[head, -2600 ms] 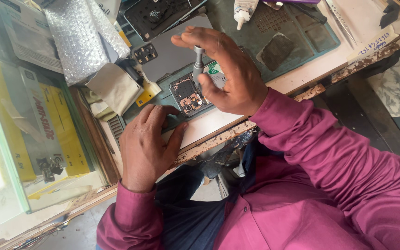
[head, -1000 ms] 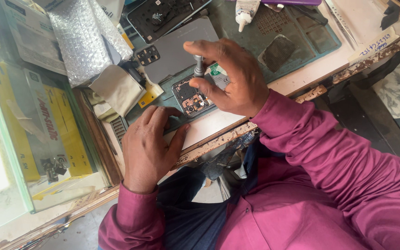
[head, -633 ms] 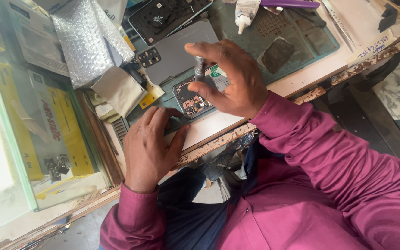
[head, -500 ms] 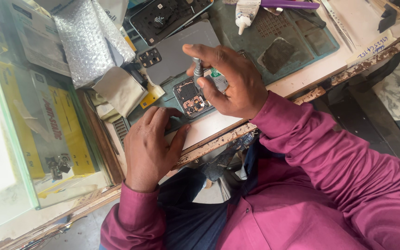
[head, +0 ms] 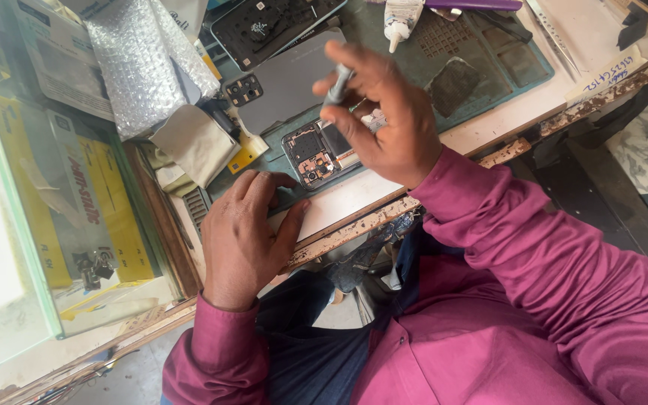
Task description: The person uses a screwdriver to tighten screws on the internal frame of a disassembled smartphone. After securing the components, the person places the back cover onto the phone and presses the edges to close it.
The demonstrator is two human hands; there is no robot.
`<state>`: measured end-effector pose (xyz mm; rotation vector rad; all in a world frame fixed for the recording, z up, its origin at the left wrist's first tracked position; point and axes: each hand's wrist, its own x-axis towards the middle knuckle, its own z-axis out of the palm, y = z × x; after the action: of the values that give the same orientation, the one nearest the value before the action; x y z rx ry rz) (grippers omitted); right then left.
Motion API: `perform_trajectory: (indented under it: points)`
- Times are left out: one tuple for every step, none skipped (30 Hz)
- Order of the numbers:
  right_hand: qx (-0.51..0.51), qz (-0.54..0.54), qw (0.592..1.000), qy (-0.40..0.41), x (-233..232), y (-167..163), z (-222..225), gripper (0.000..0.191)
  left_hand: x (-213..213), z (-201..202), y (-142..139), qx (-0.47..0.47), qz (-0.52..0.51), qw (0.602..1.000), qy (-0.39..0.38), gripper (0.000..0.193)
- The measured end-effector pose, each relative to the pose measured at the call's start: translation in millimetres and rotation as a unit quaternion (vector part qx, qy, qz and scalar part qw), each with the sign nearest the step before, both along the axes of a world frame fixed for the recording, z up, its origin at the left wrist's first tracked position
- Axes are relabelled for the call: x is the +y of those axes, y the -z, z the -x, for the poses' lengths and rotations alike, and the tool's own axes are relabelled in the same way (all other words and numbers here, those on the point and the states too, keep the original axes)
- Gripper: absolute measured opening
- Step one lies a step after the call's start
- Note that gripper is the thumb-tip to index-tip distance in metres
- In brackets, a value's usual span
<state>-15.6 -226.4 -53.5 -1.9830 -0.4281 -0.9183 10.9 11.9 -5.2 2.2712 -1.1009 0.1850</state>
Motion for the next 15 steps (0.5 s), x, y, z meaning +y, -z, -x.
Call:
perform_trajectory:
  points:
    - [0.010, -0.020, 1.000, 0.006, -0.4, 0.7, 2.3, 0.050, -0.1, 0.6, 0.0, -0.001, -0.003, 1.000, 0.000, 0.023]
    - [0.017, -0.017, 1.000, 0.007, -0.4, 1.2, 2.8, 0.050, -0.2, -0.1, -0.2, 0.000, -0.003, 1.000, 0.000, 0.023]
    - [0.023, -0.014, 1.000, 0.008, -0.1, 1.7, 3.3, 0.049, -0.2, 0.0, -0.3, -0.001, -0.003, 1.000, -0.001, 0.023]
    - [0.030, -0.012, 0.999, 0.009, 0.5, 2.1, 3.4, 0.049, 0.0, 0.1, -0.4, -0.001, -0.004, 1.000, -0.002, 0.023]
    - [0.027, -0.001, 1.000, 0.013, 0.9, 2.2, 4.1, 0.049, -0.2, 0.7, -0.3, 0.001, -0.005, 1.000, -0.003, 0.023]
    - [0.024, 0.010, 1.000, 0.016, 1.6, 2.1, 3.1, 0.049, -0.4, 0.0, -0.1, 0.003, -0.005, 1.000, -0.005, 0.023]
    - [0.021, 0.021, 0.999, 0.020, 2.0, 1.9, 2.8, 0.048, -0.5, -0.1, -0.1, 0.004, -0.005, 1.000, -0.006, 0.023]
    - [0.027, 0.025, 0.999, 0.021, 2.3, 1.5, 2.0, 0.050, -0.5, -0.2, 0.0, 0.002, -0.005, 1.000, -0.006, 0.023]
    - [0.032, 0.030, 0.999, 0.022, 2.4, 1.0, 1.8, 0.051, -0.5, 0.3, 0.1, 0.000, -0.004, 1.000, -0.005, 0.023]
    - [0.038, 0.034, 0.998, 0.023, 2.4, 0.4, 0.8, 0.053, -0.5, -0.5, 0.1, -0.002, -0.003, 1.000, -0.004, 0.023]
    - [0.034, 0.036, 0.999, 0.022, 2.7, 0.1, 0.4, 0.052, -0.6, -0.3, 0.1, -0.002, -0.003, 1.000, -0.003, 0.023]
    - [0.030, 0.038, 0.999, 0.021, 2.9, -0.2, 0.1, 0.052, -0.8, -0.1, 0.3, -0.003, -0.002, 1.000, -0.002, 0.023]
    - [0.026, 0.040, 0.999, 0.020, 3.0, -0.3, 0.4, 0.052, -0.9, 0.7, 0.5, -0.003, -0.001, 1.000, -0.002, 0.023]
    - [0.025, 0.040, 0.999, 0.021, 3.4, -0.3, -0.3, 0.052, -0.6, 0.0, 0.3, -0.003, -0.001, 1.000, -0.002, 0.023]
    - [0.025, 0.040, 0.999, 0.022, 3.5, -0.3, 0.0, 0.051, -0.6, 0.0, 0.4, -0.003, -0.001, 1.000, -0.003, 0.023]
